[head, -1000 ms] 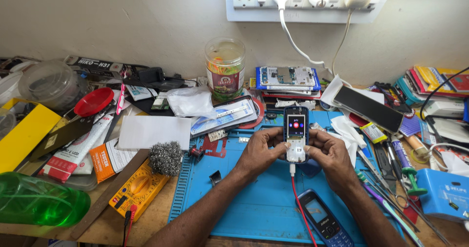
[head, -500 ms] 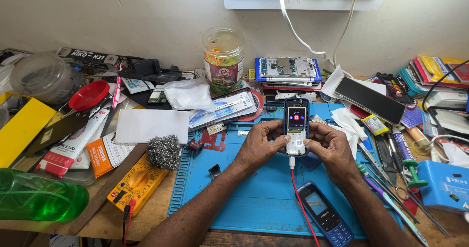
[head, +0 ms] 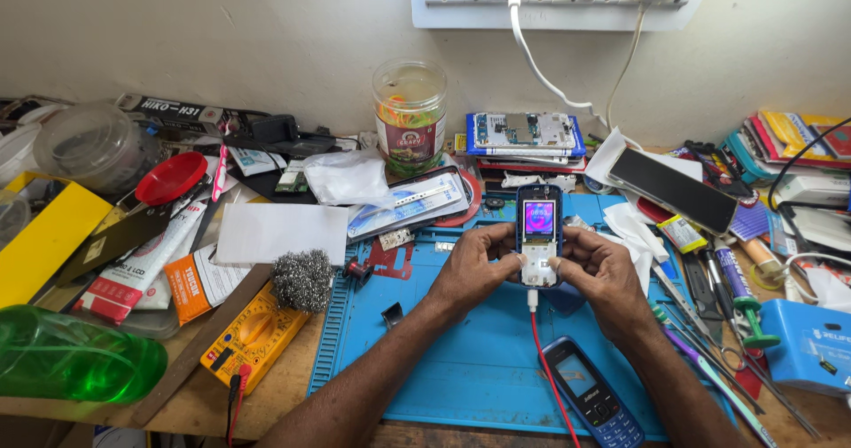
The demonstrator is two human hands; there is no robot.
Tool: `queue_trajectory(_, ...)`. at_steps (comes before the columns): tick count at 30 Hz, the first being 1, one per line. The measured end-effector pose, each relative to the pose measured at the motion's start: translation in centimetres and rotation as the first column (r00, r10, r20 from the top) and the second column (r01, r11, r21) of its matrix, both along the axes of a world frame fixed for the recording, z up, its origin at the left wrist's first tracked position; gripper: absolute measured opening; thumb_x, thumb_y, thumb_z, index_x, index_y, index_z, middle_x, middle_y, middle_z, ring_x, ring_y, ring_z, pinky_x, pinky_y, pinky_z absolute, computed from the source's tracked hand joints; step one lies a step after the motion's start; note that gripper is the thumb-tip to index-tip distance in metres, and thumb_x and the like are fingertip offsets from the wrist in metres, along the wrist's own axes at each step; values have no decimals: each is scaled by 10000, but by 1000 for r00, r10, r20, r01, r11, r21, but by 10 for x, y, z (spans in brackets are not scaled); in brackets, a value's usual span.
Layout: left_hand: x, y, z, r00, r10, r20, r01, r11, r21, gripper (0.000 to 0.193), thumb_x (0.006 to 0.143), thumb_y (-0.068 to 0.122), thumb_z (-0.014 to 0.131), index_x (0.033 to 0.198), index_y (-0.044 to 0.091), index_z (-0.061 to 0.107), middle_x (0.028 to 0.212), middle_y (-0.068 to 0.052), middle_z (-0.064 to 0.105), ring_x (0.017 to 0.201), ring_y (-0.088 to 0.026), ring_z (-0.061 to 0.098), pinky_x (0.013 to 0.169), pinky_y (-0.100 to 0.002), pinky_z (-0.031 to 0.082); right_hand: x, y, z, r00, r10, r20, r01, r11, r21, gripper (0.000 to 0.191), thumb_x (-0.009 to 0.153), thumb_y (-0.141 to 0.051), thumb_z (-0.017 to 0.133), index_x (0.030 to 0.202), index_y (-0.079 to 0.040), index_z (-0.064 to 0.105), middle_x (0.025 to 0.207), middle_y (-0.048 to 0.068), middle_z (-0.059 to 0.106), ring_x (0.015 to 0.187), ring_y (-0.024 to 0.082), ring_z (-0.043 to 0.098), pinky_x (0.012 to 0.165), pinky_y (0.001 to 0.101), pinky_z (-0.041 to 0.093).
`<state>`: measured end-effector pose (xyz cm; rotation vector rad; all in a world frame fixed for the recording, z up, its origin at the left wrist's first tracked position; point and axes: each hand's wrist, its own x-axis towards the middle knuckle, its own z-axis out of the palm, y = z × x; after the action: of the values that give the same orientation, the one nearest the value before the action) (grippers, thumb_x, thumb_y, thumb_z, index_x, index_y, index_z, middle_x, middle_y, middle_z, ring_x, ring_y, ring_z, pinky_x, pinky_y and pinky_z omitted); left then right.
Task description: The person cleans the internal components of a disassembled mobile phone with a tissue, then reassembles the phone. They connect a charging cable to test the device, and the screen lights up to show the charging status. Finally, the person places the phone on the workbench.
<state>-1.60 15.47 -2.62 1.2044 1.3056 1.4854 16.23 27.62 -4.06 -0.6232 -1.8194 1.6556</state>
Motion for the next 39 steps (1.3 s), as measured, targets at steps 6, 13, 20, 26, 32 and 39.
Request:
queue_trajectory(6, -3, 2, -1, 985, -145, 94, 145, 989, 11, 525, 873, 49, 650, 1392, -2, 592, 1107, -111, 714, 968, -158, 703, 870, -322, 617, 3, 2, 2, 999, 8, -44, -8, 1000, -6, 461, 873, 16, 678, 1324, 88, 616, 1046, 136, 751, 924, 144, 713, 830, 280, 579)
queue_trajectory(13, -1, 2, -4, 992, -123, 9, 123, 988, -89, 847, 835, 42, 685, 1610, 103, 350, 1089, -130, 682, 923, -160, 697, 833, -324, 616, 5, 1, 7, 997, -59, 41, 57, 997, 48, 469, 875, -5, 690, 1331, 72, 616, 993, 151, 762, 880, 151, 718, 786, 281, 593)
queue_trajectory(20, -1, 3, 1, 995, -95, -10, 94, 994, -57, 730, 849, 110, 743, 1532, 76, 489, 1075, -91, 699, 935, -136, 695, 841, -305, 599, 2, 0, 10, 999, -38, 14, 37, 998, 57, 456, 862, -7, 689, 1307, 66, 619, 993, 136, 762, 887, 139, 731, 791, 277, 608)
queue_trajectory(26, 0, 1, -3, 994, -108, -26, 107, 994, -38, 685, 834, 118, 764, 1477, 78, 531, 1060, -56, 704, 869, -101, 663, 788, -279, 569, 4, 1, 5, 999, -39, 5, 39, 998, 50, 451, 870, 1, 693, 1311, 69, 623, 991, 139, 755, 868, 142, 718, 783, 274, 595)
queue_trajectory(32, 2, 1, -2, 996, -77, -33, 77, 997, -19, 648, 829, 126, 779, 1449, 90, 593, 1029, -38, 694, 800, -83, 605, 728, -264, 524, 2, 4, 3, 1000, -17, -22, 18, 999, 38, 435, 877, 0, 685, 1300, 74, 619, 1021, 128, 761, 899, 131, 718, 802, 268, 585)
queue_trajectory(39, 3, -2, 5, 997, -67, -42, 64, 996, -67, 669, 815, 144, 770, 1455, 127, 576, 1016, -19, 703, 786, -71, 615, 738, -257, 526, 1, 5, 3, 999, -36, 9, 36, 999, 28, 461, 866, -7, 694, 1315, 65, 621, 993, 160, 774, 880, 153, 731, 791, 289, 600)
